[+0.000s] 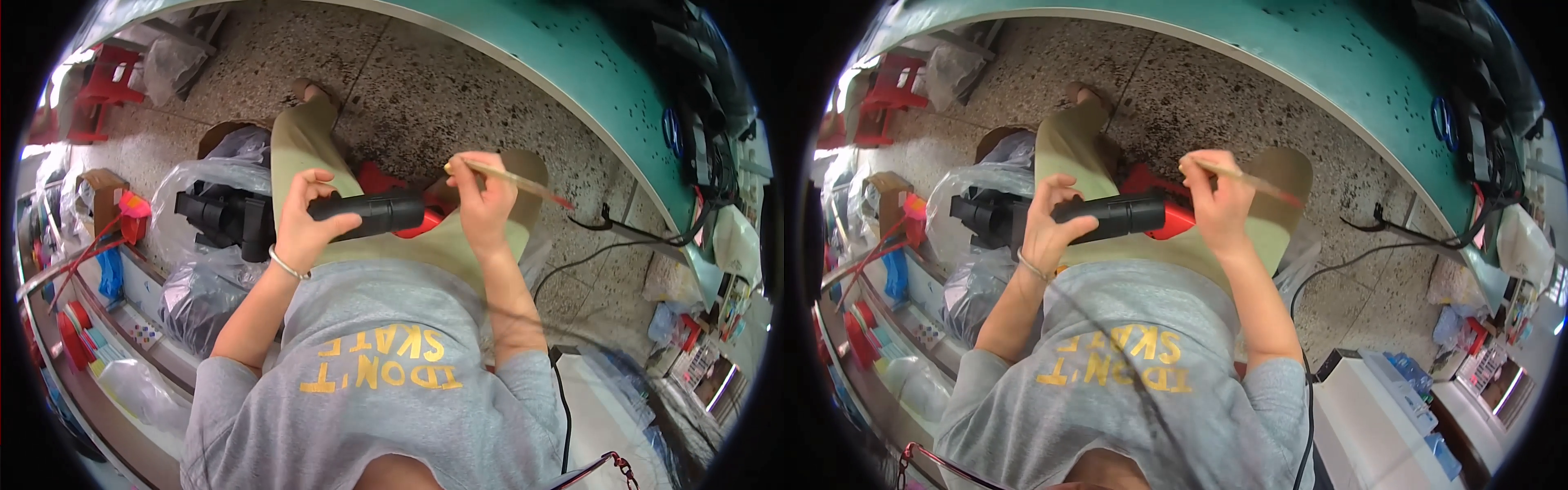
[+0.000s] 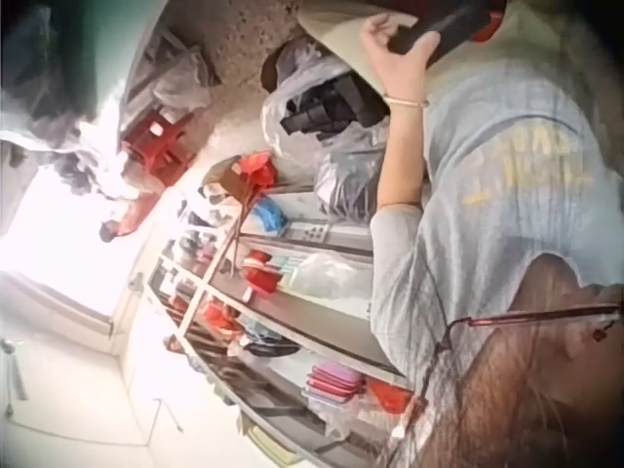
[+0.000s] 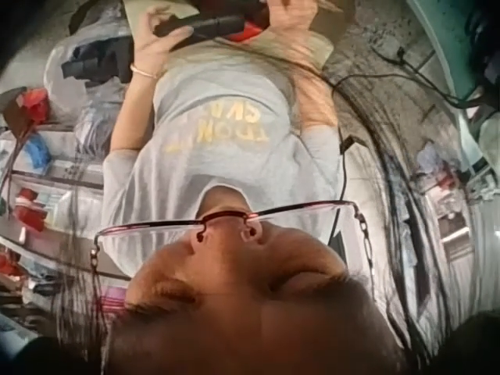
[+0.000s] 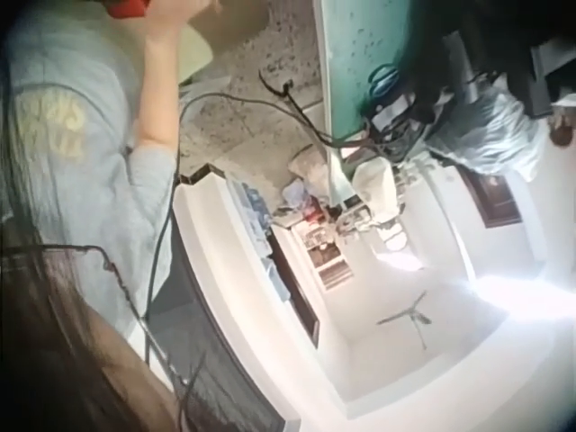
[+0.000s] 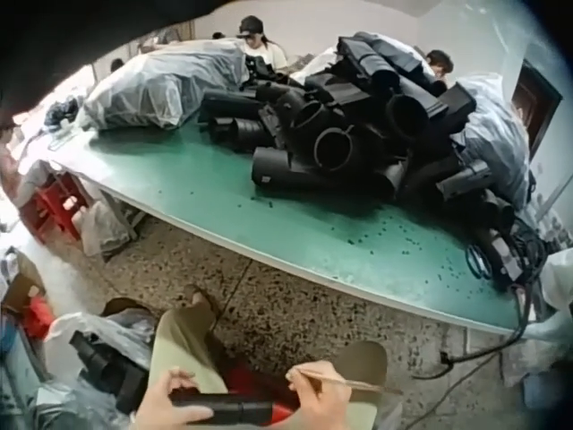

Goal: Brushing dust or residue off black plastic components at a factory workstation.

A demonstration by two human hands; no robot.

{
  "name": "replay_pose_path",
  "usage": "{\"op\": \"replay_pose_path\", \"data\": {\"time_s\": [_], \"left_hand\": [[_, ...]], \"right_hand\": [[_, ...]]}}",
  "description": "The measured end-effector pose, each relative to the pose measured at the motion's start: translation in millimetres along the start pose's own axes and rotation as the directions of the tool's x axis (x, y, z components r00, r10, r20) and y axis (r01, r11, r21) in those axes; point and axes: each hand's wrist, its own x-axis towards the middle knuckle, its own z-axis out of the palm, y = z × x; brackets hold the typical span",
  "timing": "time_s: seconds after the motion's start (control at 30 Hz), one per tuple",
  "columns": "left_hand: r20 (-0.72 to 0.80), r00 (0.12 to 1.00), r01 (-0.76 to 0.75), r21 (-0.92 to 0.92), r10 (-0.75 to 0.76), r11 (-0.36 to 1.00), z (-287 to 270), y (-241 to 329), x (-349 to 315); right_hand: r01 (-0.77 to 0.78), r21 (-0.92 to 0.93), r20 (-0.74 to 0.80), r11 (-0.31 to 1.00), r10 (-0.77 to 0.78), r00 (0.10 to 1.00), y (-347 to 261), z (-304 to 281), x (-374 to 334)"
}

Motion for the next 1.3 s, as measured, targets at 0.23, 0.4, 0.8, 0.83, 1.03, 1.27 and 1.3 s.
{"op": "replay_pose_path", "data": {"time_s": [0.23,0.4,0.8,0.83,1.03,1.27,1.3], "left_hand": [[0.031,0.978,0.199,-0.441,-0.207,0.875,-1,-5,4],[0.079,0.958,0.28,-0.457,-0.275,0.844,3,-8,1],[0.024,0.997,-0.074,0.066,0.073,0.995,16,-2,0],[0.028,0.997,-0.076,0.08,0.074,0.994,16,-2,0],[0.11,0.992,0.063,-0.068,-0.055,0.996,13,-8,5],[0.148,0.985,0.101,-0.085,-0.088,0.991,-18,16,0],[0.18,0.983,0.006,0.07,-0.019,0.998,-38,22,-3]], "right_hand": [[0.514,-0.057,0.362,0.856,-0.462,0.809,-16,33,-11],[0.287,-0.053,0.313,0.957,-0.257,0.914,-16,30,-19],[-0.338,0.2,0.517,0.92,0.194,0.834,-9,41,-23],[-0.349,0.204,0.535,0.914,0.195,0.822,-7,42,-23],[0.407,-0.137,0.503,0.903,-0.291,0.814,15,52,-12],[0.318,-0.32,0.065,0.893,-0.314,0.947,10,17,21],[0.286,-0.277,-0.014,0.917,-0.302,0.953,3,2,23]]}}
